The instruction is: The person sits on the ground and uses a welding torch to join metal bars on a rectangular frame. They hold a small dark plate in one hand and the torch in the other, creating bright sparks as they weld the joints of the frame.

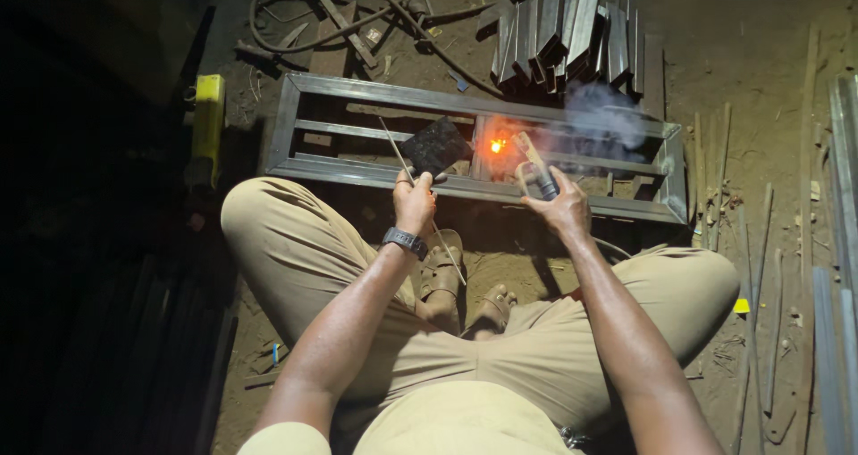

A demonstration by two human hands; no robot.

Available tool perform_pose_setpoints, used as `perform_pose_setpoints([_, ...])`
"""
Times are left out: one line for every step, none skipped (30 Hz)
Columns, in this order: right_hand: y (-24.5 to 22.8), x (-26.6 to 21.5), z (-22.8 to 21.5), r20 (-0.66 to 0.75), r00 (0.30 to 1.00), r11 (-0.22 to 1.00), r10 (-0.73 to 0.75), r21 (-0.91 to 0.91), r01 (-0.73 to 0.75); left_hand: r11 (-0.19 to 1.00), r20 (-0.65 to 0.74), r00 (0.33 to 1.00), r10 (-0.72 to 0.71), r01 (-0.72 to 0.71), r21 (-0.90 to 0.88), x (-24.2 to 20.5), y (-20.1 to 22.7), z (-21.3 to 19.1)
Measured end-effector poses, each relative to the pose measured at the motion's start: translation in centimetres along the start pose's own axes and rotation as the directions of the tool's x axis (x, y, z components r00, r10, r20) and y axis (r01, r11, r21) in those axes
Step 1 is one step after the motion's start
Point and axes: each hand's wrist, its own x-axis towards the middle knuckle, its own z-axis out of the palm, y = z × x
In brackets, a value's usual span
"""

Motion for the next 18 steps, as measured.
perform_pose_setpoints([-0.3, -0.2, -0.3, -0.003, 1.000, 1.000, 0.008, -0.005, -0.008, 1.000, -0.018, 1.000, 0.010, -0.010, 0.019, -0.1, 0.1, 0.0])
perform_pose_setpoints([-0.5, -0.5, -0.5, -0.006, 1.000, 1.000, 0.017, -0.009, -0.017, 0.999, -0.035, 0.999, 0.020, -0.019, 0.037, -0.2, 0.2, 0.0])
perform_pose_setpoints([-0.7, -0.6, -0.6, -0.009, 1.000, 1.000, 0.023, -0.014, -0.024, 1.000, -0.027, 1.000, 0.005, -0.004, 0.030, -0.4, 0.4, -0.1])
perform_pose_setpoints([-0.7, -0.7, -0.7, -0.023, 1.000, 1.000, -0.004, -0.007, 0.003, 1.000, -0.018, 1.000, -0.011, 0.011, 0.022, -0.6, 0.7, -0.1])
perform_pose_setpoints([-0.7, -0.9, -0.8, -0.035, 0.999, 1.000, -0.029, 0.000, 0.029, 0.999, -0.010, 1.000, -0.029, 0.029, 0.016, -0.9, 0.9, -0.2])
perform_pose_setpoints([-0.6, -1.0, -0.8, -0.048, 0.997, 0.999, -0.054, 0.006, 0.054, 1.000, -0.007, 1.000, -0.019, 0.019, 0.002, -1.2, 1.1, -0.3])
perform_pose_setpoints([-0.6, -1.2, -0.9, -0.041, 0.998, 0.999, -0.042, 0.014, 0.043, 1.000, -0.003, 1.000, -0.010, 0.010, -0.010, -1.5, 1.4, -0.3])
perform_pose_setpoints([-0.6, -1.4, -0.9, -0.034, 0.999, 0.999, -0.031, 0.022, 0.032, 1.000, 0.001, 1.000, -0.001, 0.001, -0.023, -1.8, 1.7, -0.3])
perform_pose_setpoints([-0.7, -1.5, -1.1, -0.028, 0.999, 0.999, -0.020, 0.030, 0.021, 0.999, -0.004, 1.000, -0.020, 0.020, -0.031, -2.1, 2.1, -0.3])
perform_pose_setpoints([-0.8, -1.6, -1.3, -0.024, 1.000, 1.000, -0.019, 0.016, 0.019, 0.998, -0.008, 0.999, -0.039, 0.039, -0.040, -2.4, 2.6, -0.2])
perform_pose_setpoints([-1.0, -1.8, -1.4, -0.019, 1.000, 1.000, -0.017, 0.003, 0.017, 0.997, -0.013, 0.998, -0.059, 0.058, -0.047, -2.8, 3.2, -0.3])
perform_pose_setpoints([-1.1, -2.0, -1.6, -0.013, 1.000, 1.000, -0.015, -0.011, 0.015, 0.995, -0.011, 0.998, -0.066, 0.066, -0.069, -3.2, 3.8, -0.3])
perform_pose_setpoints([-1.1, -2.6, -1.8, -0.029, 0.999, 0.999, -0.040, -0.004, 0.039, 0.993, -0.010, 0.997, -0.079, 0.078, -0.089, -3.7, 4.4, -0.4])
perform_pose_setpoints([-1.1, -3.3, -1.9, -0.044, 0.997, 0.998, -0.064, 0.003, 0.064, 0.990, -0.010, 0.996, -0.091, 0.090, -0.109, -4.1, 4.9, -0.5])
perform_pose_setpoints([-1.3, -3.8, -1.9, -0.060, 0.994, 0.996, -0.092, 0.010, 0.093, 0.988, -0.028, 0.994, -0.102, 0.098, -0.118, -4.3, 5.4, -0.7])
perform_pose_setpoints([-1.5, -4.6, -2.0, -0.058, 0.994, 0.995, -0.092, 0.022, 0.093, 0.986, -0.046, 0.993, -0.112, 0.106, -0.127, -4.4, 5.7, -0.9])
perform_pose_setpoints([-1.7, -5.6, -1.9, -0.052, 0.994, 0.995, -0.092, 0.037, 0.094, 0.985, -0.068, 0.990, -0.122, 0.112, -0.134, -4.6, 5.9, -1.3])
perform_pose_setpoints([-1.9, -6.4, -1.9, -0.046, 0.995, 0.994, -0.092, 0.052, 0.094, 0.987, -0.068, 0.992, -0.105, 0.095, -0.131, -4.7, 5.8, -1.7])
